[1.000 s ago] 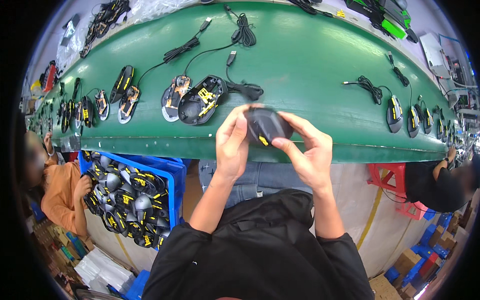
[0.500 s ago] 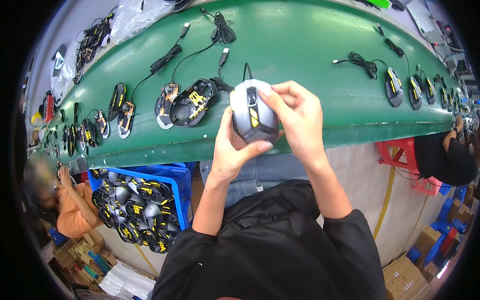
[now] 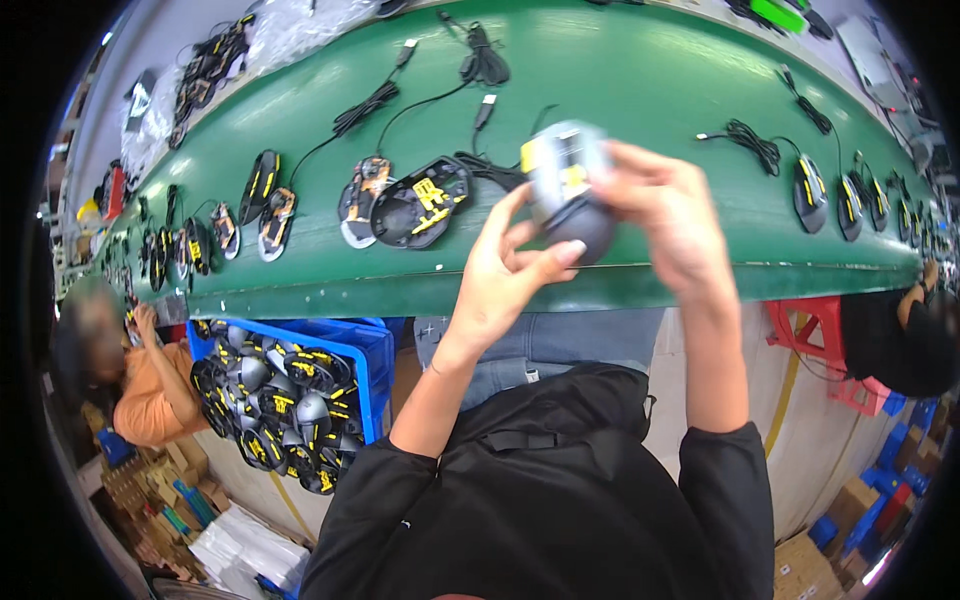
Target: The recorder is assembling computer mice on a factory assembly line, fitting internal circuit boards into outer shells and placing them on a conveyor.
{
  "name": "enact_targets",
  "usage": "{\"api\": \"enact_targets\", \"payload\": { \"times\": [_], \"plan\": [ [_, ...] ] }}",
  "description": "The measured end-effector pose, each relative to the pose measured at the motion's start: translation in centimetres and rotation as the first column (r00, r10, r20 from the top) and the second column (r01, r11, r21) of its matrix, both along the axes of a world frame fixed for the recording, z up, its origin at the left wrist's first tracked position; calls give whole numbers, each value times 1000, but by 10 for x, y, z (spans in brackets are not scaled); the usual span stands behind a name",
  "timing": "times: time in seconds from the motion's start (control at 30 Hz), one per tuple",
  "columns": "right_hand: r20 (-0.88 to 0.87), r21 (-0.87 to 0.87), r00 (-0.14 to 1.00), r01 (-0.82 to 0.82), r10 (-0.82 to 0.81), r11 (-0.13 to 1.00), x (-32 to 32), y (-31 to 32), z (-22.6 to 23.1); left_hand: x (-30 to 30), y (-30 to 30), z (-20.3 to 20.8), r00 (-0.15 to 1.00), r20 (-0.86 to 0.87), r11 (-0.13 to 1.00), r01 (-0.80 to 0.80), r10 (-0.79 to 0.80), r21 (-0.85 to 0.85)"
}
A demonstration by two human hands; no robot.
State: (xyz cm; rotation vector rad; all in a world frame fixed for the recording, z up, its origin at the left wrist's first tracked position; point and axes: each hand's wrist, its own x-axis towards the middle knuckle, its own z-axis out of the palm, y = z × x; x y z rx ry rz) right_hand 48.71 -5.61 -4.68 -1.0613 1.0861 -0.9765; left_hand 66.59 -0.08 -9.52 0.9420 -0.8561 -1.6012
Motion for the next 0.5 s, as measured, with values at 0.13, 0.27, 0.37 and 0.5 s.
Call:
{"api": "enact_targets", "payload": {
  "times": [0.13, 0.27, 0.37, 0.5],
  "plan": [
    [-285, -104, 841, 449, -459, 887, -84, -30, -34, 46, 10, 21, 684, 521, 807, -173, 511, -565],
    [-659, -298, 556, 425, -506, 855, -89, -26, -29, 125, -10, 21, 72, 725, 723, -187, 685, -665],
    [-569, -754, 256, 217, -781, 620, -64, -27, -39, 154, -36, 0, 80, 825, 822, -189, 559, -538],
    [-648, -674, 742, -452, -173, 585, 81, -3, -17, 165, -56, -25, 33, 859, 860, -33, 511, -510]
  ]
}}
